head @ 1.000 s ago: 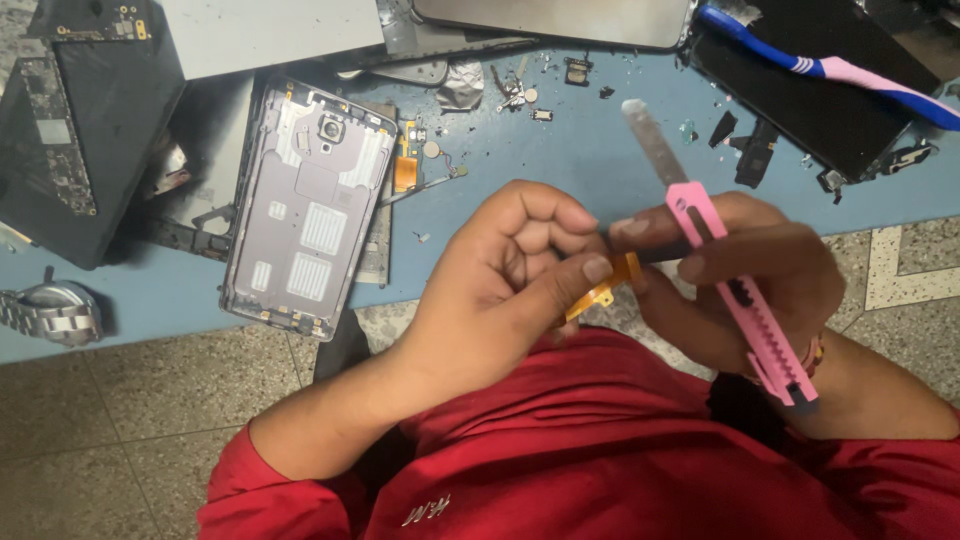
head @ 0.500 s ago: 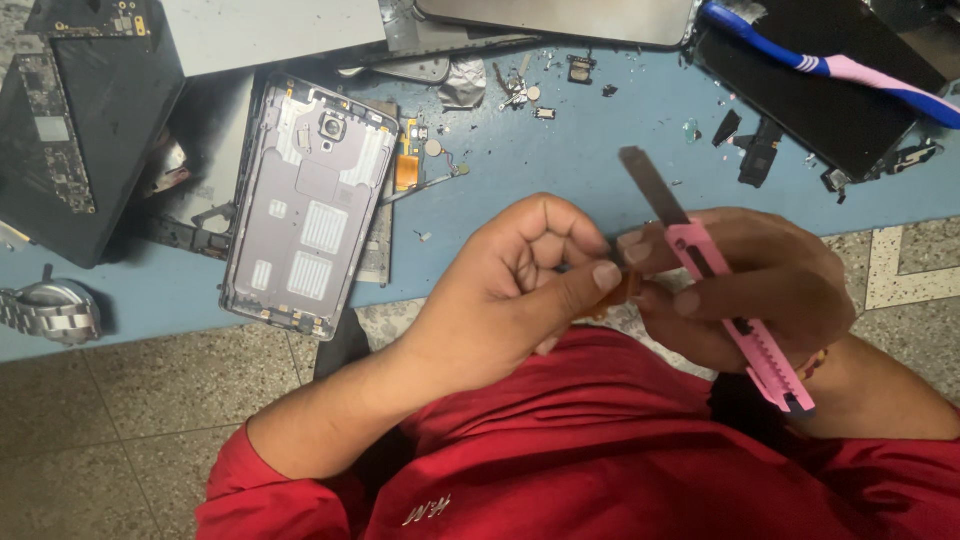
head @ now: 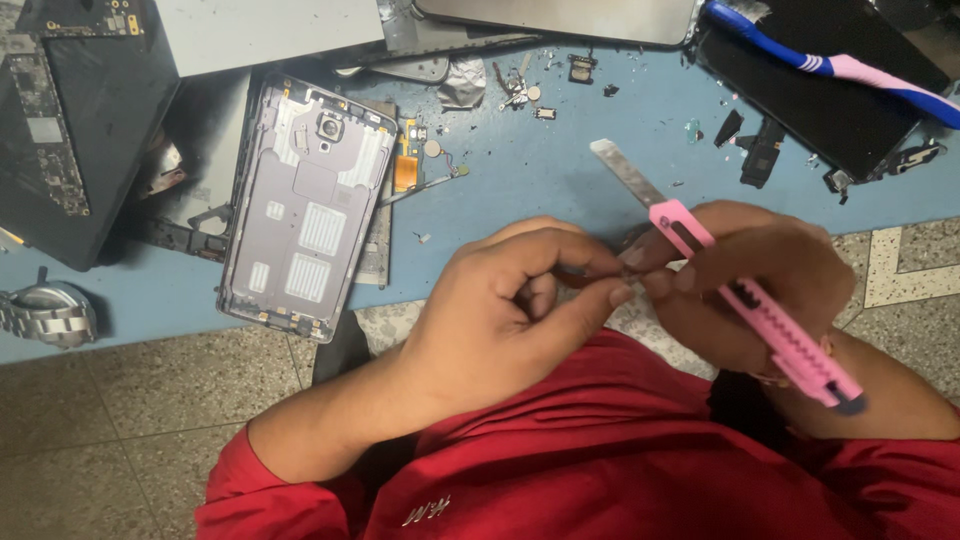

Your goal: The person sits at a repair bench and uses a pink utility knife to cut and scrape small components and a flex cable off a phone motherboard, working on the board laid on the bench next to a phone housing. They reposition the board and continue cutting pieces free by hand and with the knife.

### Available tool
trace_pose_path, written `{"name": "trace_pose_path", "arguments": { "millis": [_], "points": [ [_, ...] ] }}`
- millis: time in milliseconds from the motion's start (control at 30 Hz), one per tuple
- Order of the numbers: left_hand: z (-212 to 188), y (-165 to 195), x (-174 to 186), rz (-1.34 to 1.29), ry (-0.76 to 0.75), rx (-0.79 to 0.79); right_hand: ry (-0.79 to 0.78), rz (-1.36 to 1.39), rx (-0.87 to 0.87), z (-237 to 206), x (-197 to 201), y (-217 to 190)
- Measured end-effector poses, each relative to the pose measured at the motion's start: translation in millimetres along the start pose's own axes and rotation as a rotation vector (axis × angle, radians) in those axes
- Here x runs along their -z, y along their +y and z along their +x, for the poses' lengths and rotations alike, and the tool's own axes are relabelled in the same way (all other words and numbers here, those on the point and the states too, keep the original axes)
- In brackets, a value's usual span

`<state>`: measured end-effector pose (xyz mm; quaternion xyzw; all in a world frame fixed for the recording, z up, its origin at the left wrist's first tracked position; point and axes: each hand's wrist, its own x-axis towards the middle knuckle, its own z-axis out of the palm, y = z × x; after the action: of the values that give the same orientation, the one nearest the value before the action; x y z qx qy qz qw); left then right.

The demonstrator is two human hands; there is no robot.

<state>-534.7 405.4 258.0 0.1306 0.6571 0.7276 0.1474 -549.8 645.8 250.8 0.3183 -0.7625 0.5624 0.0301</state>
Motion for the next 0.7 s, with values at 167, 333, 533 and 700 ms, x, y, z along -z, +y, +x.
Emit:
{"name": "trace_pose_path", "arguments": {
  "millis": [167,333,533,700],
  "points": [
    [0.3,1.5,2.2,-0.009,-0.003,-0.063,0.010,0.412,-0.238,-9.5,4.4,6.6],
    [0.2,-0.9,6.5,0.127,-0.013,-0.237,0.037,0.556,-0.327,-15.6,5.6,2.3],
    [-0.4,-5.5,5.1,0.115,0.008,-0.265,0.080,0.453,-0.273,-9.4,1.7,-2.1],
    [-0.5,-5.1,3.3,0.070,0.023,-0.183,0.115,0.075,-0.054,-2.9,-5.0,1.2]
  ]
}}
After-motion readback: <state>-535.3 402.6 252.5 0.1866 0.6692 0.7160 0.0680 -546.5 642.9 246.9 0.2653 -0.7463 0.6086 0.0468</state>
